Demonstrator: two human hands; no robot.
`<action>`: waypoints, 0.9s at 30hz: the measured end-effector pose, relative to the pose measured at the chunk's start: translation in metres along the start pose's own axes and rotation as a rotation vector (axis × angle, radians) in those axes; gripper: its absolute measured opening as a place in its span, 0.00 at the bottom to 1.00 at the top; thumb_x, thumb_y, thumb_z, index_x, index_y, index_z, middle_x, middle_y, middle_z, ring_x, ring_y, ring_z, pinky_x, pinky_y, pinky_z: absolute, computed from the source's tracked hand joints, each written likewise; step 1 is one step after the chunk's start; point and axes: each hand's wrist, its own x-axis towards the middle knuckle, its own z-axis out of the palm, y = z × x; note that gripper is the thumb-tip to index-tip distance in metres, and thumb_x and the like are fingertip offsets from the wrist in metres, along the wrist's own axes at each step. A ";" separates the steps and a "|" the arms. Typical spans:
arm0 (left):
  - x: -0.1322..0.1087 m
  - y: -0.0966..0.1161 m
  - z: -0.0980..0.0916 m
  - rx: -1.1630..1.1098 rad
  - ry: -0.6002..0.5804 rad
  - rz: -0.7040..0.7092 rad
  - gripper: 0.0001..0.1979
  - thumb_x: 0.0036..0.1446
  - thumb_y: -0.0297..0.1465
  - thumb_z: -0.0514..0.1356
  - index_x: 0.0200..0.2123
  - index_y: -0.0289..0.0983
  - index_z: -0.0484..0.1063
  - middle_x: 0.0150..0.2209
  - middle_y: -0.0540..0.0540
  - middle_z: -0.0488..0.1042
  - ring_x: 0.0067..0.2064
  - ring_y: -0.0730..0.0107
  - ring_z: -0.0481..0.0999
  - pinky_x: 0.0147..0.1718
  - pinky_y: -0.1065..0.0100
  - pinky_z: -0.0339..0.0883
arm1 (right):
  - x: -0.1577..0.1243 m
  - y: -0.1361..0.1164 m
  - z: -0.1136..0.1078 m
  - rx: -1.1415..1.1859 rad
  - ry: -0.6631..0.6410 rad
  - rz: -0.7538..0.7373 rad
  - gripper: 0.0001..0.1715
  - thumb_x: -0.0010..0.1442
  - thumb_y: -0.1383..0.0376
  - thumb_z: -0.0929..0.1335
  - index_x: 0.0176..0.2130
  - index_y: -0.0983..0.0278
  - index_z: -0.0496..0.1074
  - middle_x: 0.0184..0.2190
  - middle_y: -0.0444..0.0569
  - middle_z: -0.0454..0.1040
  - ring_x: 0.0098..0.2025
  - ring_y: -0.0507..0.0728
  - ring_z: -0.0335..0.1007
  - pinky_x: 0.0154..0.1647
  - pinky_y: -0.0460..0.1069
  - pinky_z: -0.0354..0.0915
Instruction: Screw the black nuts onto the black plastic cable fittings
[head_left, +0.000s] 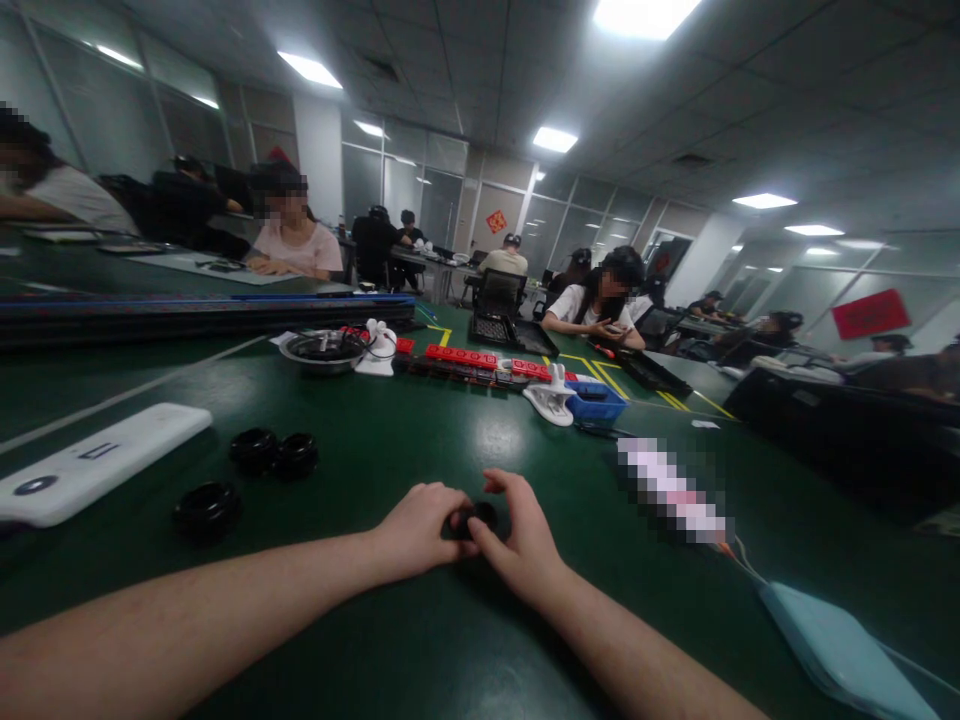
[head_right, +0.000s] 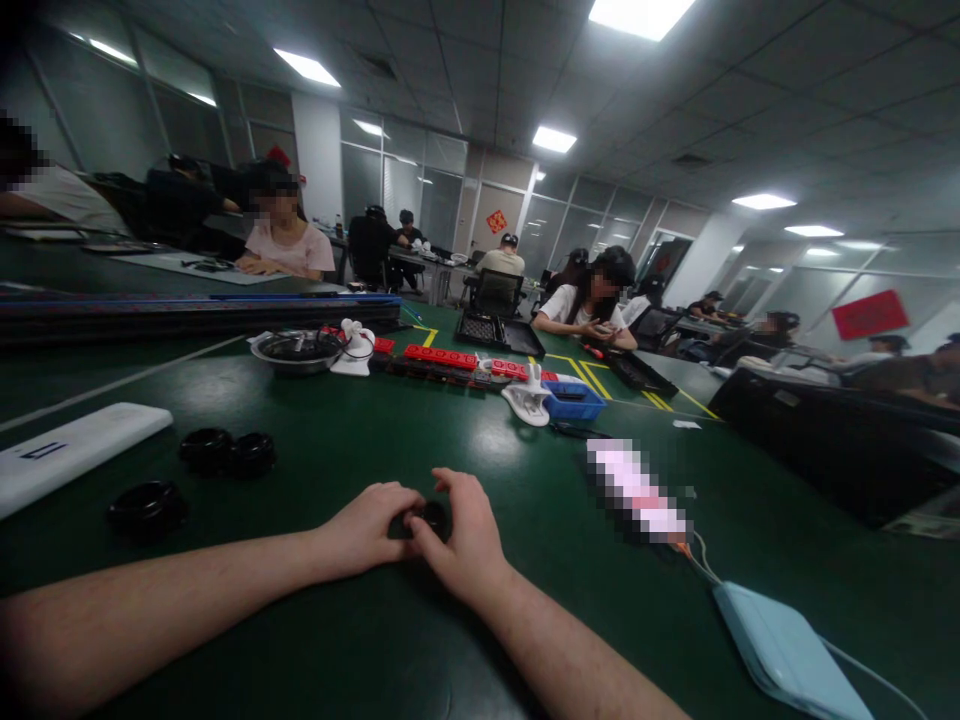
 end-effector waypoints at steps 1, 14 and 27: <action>0.000 0.000 0.000 -0.003 0.000 0.003 0.12 0.46 0.39 0.61 0.33 0.39 0.69 0.31 0.50 0.71 0.34 0.64 0.69 0.34 0.67 0.58 | 0.001 0.001 0.001 -0.014 0.017 0.020 0.26 0.50 0.67 0.67 0.49 0.65 0.59 0.39 0.52 0.66 0.42 0.60 0.63 0.44 0.57 0.62; 0.001 -0.001 0.002 0.005 0.008 0.005 0.13 0.46 0.40 0.60 0.32 0.38 0.68 0.30 0.51 0.71 0.33 0.64 0.68 0.33 0.67 0.58 | -0.001 0.000 -0.005 0.089 -0.085 -0.036 0.29 0.51 0.72 0.63 0.52 0.63 0.56 0.47 0.53 0.65 0.50 0.59 0.61 0.51 0.57 0.58; 0.001 -0.003 0.003 -0.001 0.006 0.006 0.13 0.46 0.40 0.61 0.33 0.38 0.68 0.30 0.50 0.70 0.33 0.64 0.68 0.33 0.68 0.58 | -0.002 -0.003 -0.007 0.105 -0.139 -0.071 0.32 0.49 0.73 0.62 0.53 0.63 0.54 0.49 0.54 0.64 0.51 0.59 0.61 0.52 0.58 0.58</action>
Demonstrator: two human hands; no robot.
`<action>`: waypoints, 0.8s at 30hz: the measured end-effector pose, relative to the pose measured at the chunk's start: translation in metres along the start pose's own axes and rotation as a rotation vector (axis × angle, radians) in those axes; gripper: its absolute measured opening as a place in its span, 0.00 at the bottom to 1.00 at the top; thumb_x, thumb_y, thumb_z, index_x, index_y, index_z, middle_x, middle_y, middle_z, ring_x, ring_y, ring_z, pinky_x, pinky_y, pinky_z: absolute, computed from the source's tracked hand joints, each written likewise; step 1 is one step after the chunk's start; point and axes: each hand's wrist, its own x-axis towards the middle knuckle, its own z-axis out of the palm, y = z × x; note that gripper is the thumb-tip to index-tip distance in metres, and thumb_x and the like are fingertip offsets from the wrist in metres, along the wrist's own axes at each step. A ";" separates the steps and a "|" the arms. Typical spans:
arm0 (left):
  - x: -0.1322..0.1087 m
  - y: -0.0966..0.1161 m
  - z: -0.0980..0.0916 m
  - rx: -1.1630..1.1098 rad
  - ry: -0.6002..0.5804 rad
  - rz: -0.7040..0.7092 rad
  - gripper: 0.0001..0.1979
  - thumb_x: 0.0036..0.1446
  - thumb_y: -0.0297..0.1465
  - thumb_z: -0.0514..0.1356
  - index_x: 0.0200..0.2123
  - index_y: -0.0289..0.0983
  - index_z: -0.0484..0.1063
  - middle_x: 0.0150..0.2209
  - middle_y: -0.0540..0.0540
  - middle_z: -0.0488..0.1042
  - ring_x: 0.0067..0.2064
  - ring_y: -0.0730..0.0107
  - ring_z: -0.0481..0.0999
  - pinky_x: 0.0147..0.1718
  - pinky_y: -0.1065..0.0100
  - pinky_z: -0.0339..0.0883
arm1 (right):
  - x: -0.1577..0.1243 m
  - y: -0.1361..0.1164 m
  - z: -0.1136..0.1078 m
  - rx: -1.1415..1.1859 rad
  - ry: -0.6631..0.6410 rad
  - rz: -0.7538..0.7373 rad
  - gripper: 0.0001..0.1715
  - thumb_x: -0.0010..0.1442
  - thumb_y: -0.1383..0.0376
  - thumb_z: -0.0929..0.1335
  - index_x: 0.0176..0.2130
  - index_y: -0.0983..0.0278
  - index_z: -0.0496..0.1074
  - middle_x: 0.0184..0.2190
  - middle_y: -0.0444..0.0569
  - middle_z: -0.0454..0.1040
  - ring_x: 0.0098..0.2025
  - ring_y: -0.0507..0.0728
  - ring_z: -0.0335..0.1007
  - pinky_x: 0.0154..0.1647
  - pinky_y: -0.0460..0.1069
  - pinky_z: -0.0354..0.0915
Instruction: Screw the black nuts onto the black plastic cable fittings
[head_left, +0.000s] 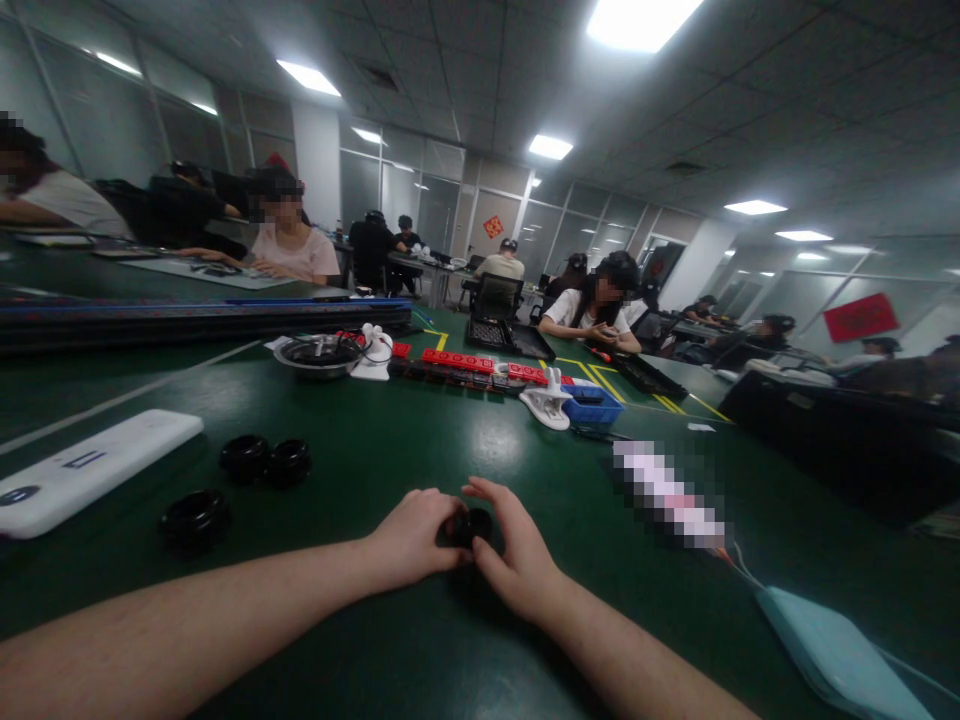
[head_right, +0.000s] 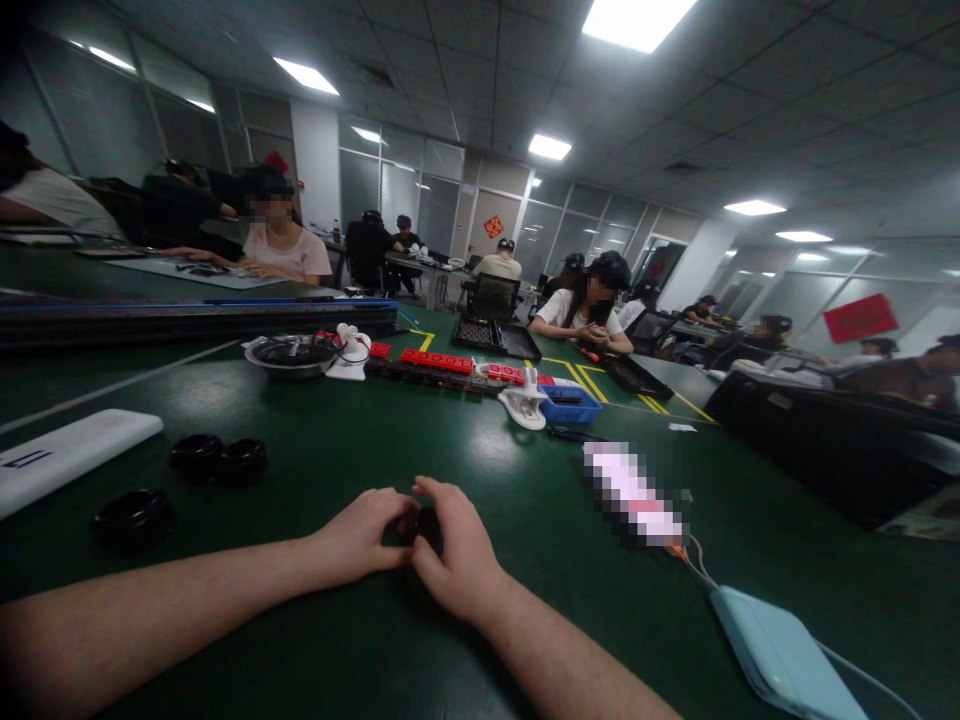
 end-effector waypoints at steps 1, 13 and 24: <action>0.000 0.000 0.000 0.001 0.000 -0.002 0.13 0.46 0.40 0.61 0.32 0.38 0.68 0.29 0.50 0.70 0.33 0.64 0.68 0.32 0.68 0.58 | 0.001 0.000 0.000 -0.019 0.022 0.026 0.30 0.50 0.72 0.62 0.53 0.63 0.54 0.49 0.54 0.64 0.51 0.60 0.60 0.52 0.58 0.58; 0.000 0.002 -0.002 0.007 -0.015 -0.011 0.12 0.46 0.39 0.60 0.33 0.38 0.69 0.30 0.49 0.71 0.34 0.63 0.68 0.33 0.67 0.58 | 0.001 0.004 0.002 0.026 0.000 0.012 0.29 0.50 0.73 0.62 0.52 0.63 0.55 0.42 0.51 0.67 0.44 0.57 0.65 0.47 0.54 0.62; -0.001 0.005 -0.005 0.027 -0.029 -0.009 0.10 0.46 0.36 0.60 0.30 0.37 0.68 0.30 0.50 0.70 0.34 0.63 0.68 0.33 0.67 0.59 | 0.002 0.003 0.003 -0.068 0.002 0.132 0.29 0.49 0.69 0.66 0.51 0.62 0.58 0.40 0.50 0.68 0.43 0.58 0.66 0.47 0.56 0.62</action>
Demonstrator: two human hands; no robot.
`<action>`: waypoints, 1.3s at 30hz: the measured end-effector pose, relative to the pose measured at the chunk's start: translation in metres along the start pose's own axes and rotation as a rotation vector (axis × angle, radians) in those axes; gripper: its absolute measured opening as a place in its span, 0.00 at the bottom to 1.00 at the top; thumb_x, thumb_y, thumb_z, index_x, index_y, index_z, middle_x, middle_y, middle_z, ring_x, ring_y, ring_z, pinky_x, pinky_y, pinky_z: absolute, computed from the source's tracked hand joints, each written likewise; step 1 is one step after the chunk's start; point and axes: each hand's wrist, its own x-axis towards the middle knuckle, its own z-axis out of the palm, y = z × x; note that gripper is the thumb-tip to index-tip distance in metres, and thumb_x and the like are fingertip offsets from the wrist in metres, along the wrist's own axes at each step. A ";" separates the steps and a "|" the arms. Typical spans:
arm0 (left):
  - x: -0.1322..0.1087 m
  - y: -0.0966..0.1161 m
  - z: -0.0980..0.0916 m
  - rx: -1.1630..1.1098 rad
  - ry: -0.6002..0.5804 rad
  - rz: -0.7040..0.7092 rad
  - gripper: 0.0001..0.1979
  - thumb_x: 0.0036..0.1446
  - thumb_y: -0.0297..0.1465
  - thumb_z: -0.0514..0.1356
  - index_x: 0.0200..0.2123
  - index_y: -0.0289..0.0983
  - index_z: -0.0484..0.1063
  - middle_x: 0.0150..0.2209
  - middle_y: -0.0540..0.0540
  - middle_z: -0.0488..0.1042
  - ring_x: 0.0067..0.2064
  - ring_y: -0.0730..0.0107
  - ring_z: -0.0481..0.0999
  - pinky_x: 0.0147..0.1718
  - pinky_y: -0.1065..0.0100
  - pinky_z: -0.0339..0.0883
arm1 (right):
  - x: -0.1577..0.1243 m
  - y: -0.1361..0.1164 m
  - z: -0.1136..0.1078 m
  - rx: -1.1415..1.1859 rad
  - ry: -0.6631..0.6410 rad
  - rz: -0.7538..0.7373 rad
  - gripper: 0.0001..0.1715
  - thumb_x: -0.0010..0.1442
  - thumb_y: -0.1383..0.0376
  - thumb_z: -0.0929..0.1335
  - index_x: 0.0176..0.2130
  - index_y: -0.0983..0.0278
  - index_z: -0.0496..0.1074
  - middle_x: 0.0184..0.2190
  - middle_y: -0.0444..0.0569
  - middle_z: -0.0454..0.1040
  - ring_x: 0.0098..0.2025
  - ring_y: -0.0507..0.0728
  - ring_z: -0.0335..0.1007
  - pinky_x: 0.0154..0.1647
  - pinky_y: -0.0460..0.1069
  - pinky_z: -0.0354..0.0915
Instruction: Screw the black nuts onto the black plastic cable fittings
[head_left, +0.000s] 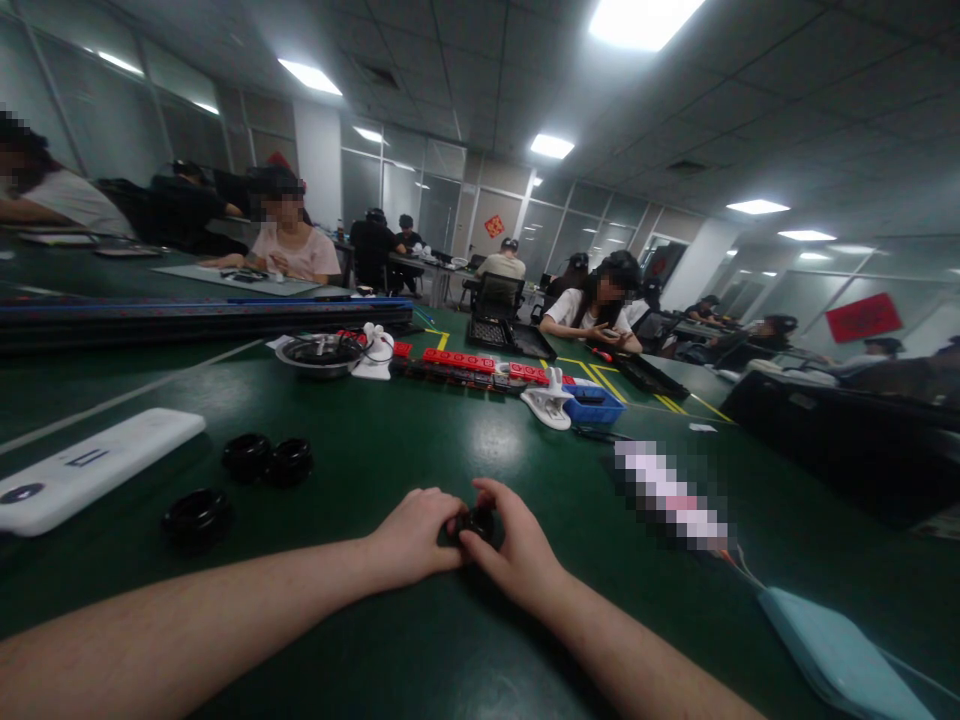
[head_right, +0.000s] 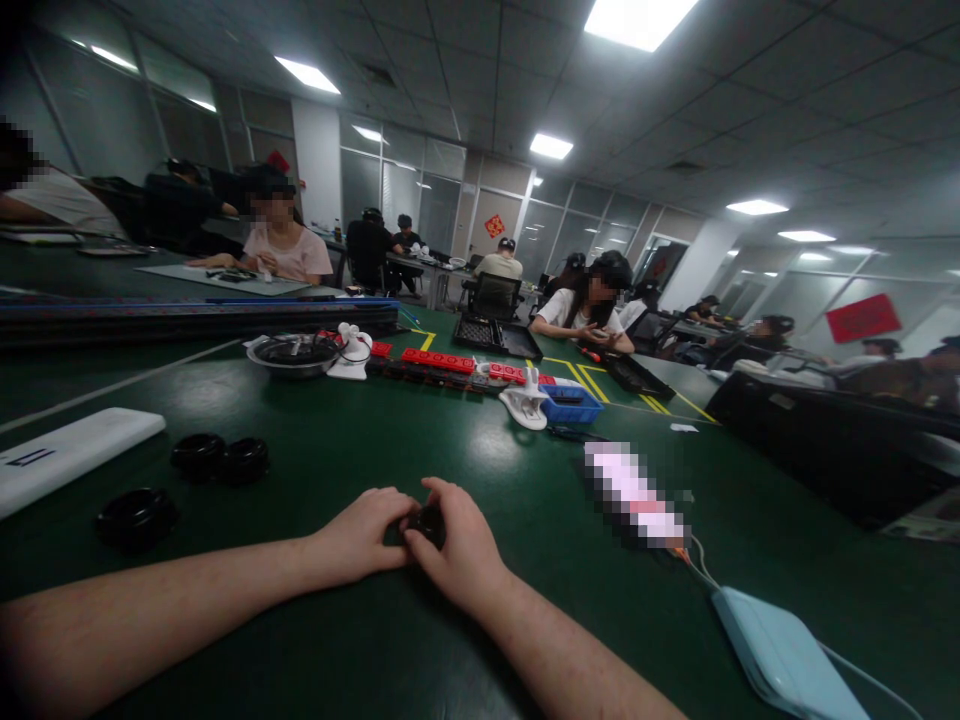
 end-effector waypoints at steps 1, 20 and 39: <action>0.000 0.000 0.000 0.002 0.001 -0.001 0.10 0.46 0.37 0.59 0.31 0.37 0.68 0.30 0.49 0.71 0.34 0.63 0.68 0.34 0.67 0.59 | 0.000 0.000 0.000 0.014 -0.012 -0.028 0.29 0.50 0.71 0.65 0.51 0.62 0.57 0.40 0.50 0.68 0.43 0.58 0.66 0.47 0.55 0.62; 0.001 -0.002 0.002 0.014 0.001 -0.006 0.11 0.46 0.37 0.60 0.32 0.37 0.68 0.30 0.49 0.71 0.35 0.62 0.69 0.33 0.66 0.59 | -0.002 -0.003 -0.003 -0.011 0.037 -0.108 0.31 0.50 0.70 0.66 0.53 0.62 0.56 0.43 0.52 0.67 0.45 0.59 0.65 0.47 0.56 0.62; 0.000 -0.004 0.003 0.022 0.001 -0.003 0.10 0.46 0.37 0.60 0.30 0.37 0.67 0.30 0.49 0.70 0.34 0.63 0.68 0.33 0.67 0.58 | 0.000 -0.003 -0.003 -0.013 -0.041 -0.053 0.37 0.46 0.72 0.65 0.55 0.63 0.53 0.49 0.54 0.63 0.51 0.60 0.60 0.51 0.58 0.58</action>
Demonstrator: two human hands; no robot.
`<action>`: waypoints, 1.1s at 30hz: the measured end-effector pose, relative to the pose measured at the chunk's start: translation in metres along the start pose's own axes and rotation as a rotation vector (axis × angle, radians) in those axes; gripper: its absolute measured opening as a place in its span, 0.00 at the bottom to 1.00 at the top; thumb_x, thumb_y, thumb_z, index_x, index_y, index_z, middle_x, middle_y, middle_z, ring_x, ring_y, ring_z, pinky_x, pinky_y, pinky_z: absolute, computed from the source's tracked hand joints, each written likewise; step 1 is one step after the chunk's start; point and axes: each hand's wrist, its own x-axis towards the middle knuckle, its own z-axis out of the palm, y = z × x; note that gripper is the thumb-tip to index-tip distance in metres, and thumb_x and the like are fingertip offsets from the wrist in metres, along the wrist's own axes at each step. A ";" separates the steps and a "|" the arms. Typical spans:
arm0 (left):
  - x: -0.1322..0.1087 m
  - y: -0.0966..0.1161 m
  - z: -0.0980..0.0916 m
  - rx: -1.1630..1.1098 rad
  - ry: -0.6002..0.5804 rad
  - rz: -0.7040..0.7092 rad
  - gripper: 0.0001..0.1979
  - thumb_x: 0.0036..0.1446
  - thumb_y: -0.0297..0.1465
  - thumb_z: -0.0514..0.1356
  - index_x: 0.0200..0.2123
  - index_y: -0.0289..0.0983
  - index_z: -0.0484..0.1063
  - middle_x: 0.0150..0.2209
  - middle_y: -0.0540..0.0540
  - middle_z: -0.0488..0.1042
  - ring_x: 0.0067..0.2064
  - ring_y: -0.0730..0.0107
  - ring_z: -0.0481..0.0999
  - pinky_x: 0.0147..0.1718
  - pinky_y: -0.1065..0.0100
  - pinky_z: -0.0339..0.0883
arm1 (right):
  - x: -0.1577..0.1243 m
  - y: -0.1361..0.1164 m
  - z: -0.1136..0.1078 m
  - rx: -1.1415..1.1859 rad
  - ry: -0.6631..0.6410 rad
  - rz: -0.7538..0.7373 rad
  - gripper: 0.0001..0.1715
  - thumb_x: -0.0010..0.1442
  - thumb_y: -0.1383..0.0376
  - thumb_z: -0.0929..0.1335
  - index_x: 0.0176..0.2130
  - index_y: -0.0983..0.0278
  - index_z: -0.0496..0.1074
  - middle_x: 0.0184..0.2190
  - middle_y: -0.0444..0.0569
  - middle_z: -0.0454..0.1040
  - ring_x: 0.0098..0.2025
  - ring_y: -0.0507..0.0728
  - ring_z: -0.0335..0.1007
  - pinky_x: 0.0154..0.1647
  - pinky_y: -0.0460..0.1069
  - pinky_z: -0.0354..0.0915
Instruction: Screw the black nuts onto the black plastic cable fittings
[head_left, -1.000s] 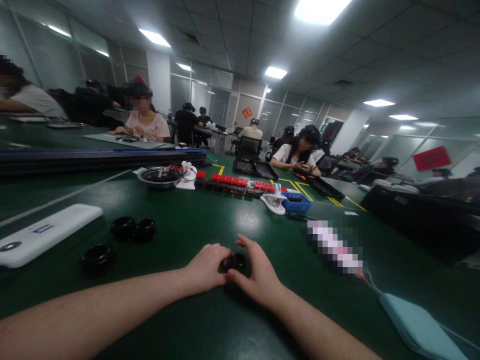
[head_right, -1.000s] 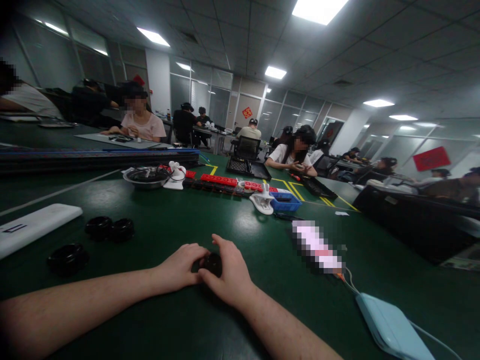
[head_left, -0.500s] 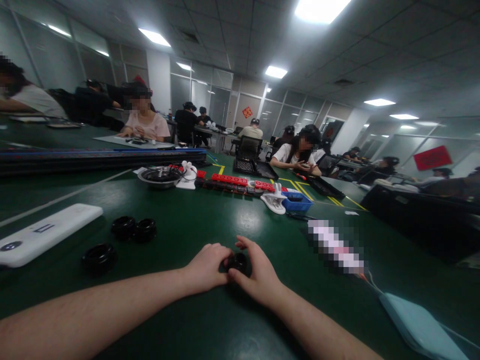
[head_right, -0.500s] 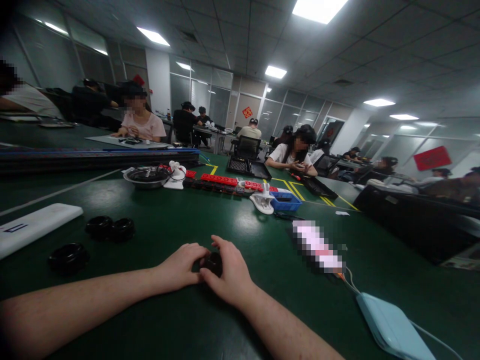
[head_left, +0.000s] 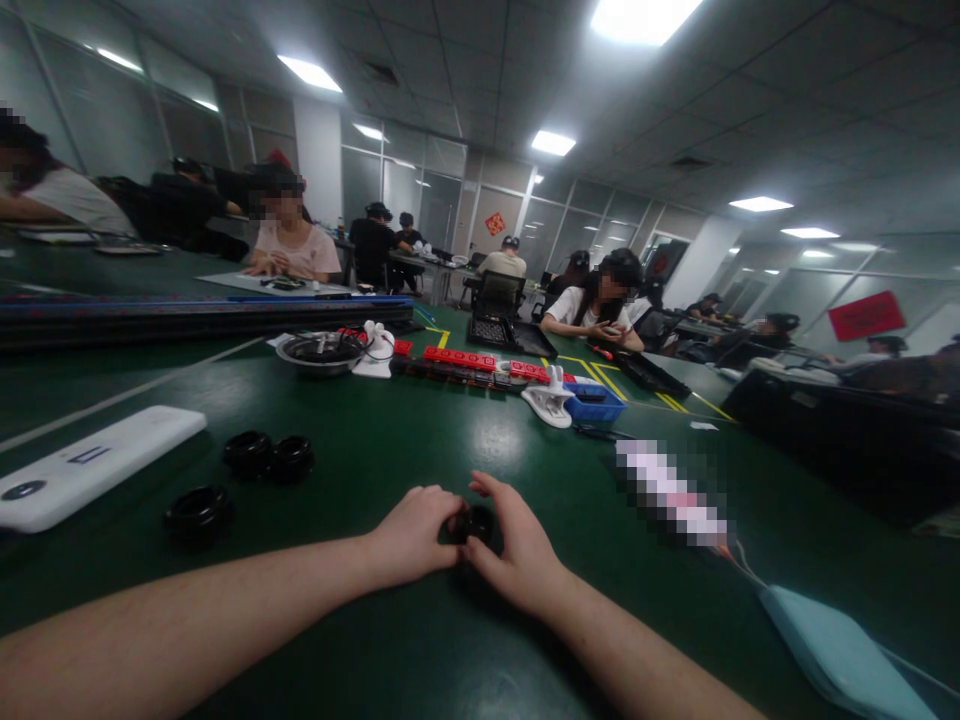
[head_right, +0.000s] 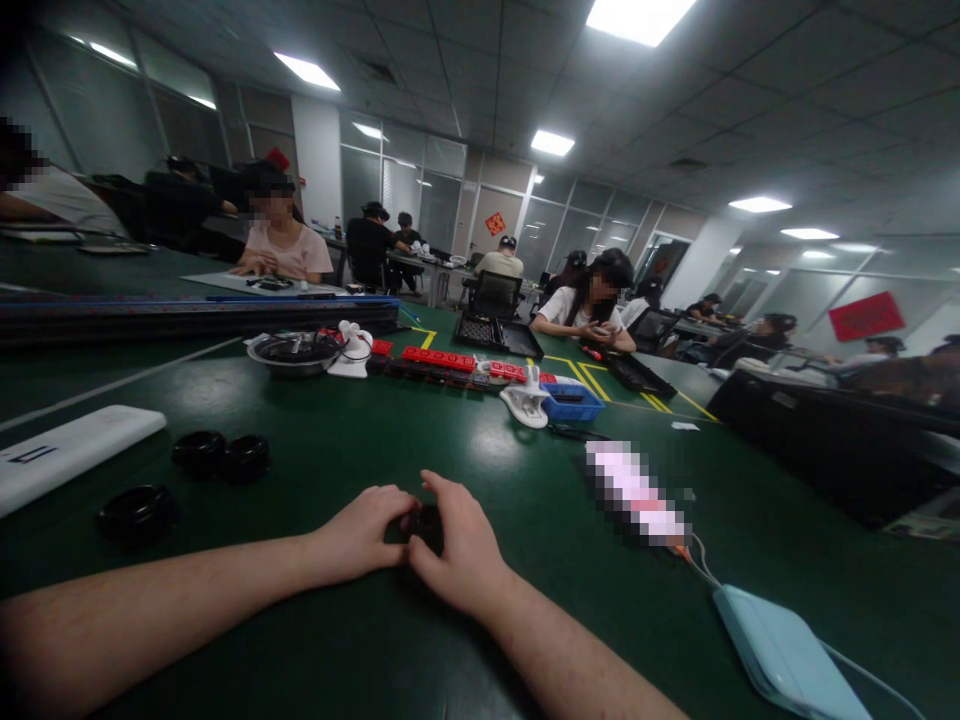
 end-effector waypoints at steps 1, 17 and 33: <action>0.000 0.001 -0.001 -0.003 -0.003 0.005 0.10 0.46 0.37 0.60 0.31 0.38 0.67 0.30 0.50 0.70 0.34 0.64 0.68 0.33 0.67 0.58 | 0.000 0.001 0.000 -0.013 0.018 0.022 0.36 0.47 0.70 0.66 0.55 0.63 0.53 0.48 0.54 0.64 0.50 0.60 0.61 0.51 0.58 0.59; 0.000 0.001 -0.001 -0.013 0.015 0.013 0.11 0.46 0.38 0.60 0.29 0.38 0.67 0.29 0.50 0.70 0.34 0.64 0.68 0.32 0.68 0.58 | 0.001 0.002 0.000 -0.001 0.050 0.017 0.35 0.48 0.72 0.65 0.55 0.63 0.53 0.47 0.54 0.64 0.49 0.60 0.61 0.51 0.58 0.59; 0.000 -0.001 0.001 -0.020 0.027 0.014 0.12 0.46 0.39 0.61 0.28 0.37 0.67 0.28 0.50 0.70 0.33 0.64 0.68 0.32 0.68 0.58 | -0.001 0.003 0.001 0.071 0.036 -0.021 0.34 0.48 0.74 0.63 0.54 0.63 0.54 0.48 0.53 0.65 0.50 0.60 0.61 0.52 0.58 0.58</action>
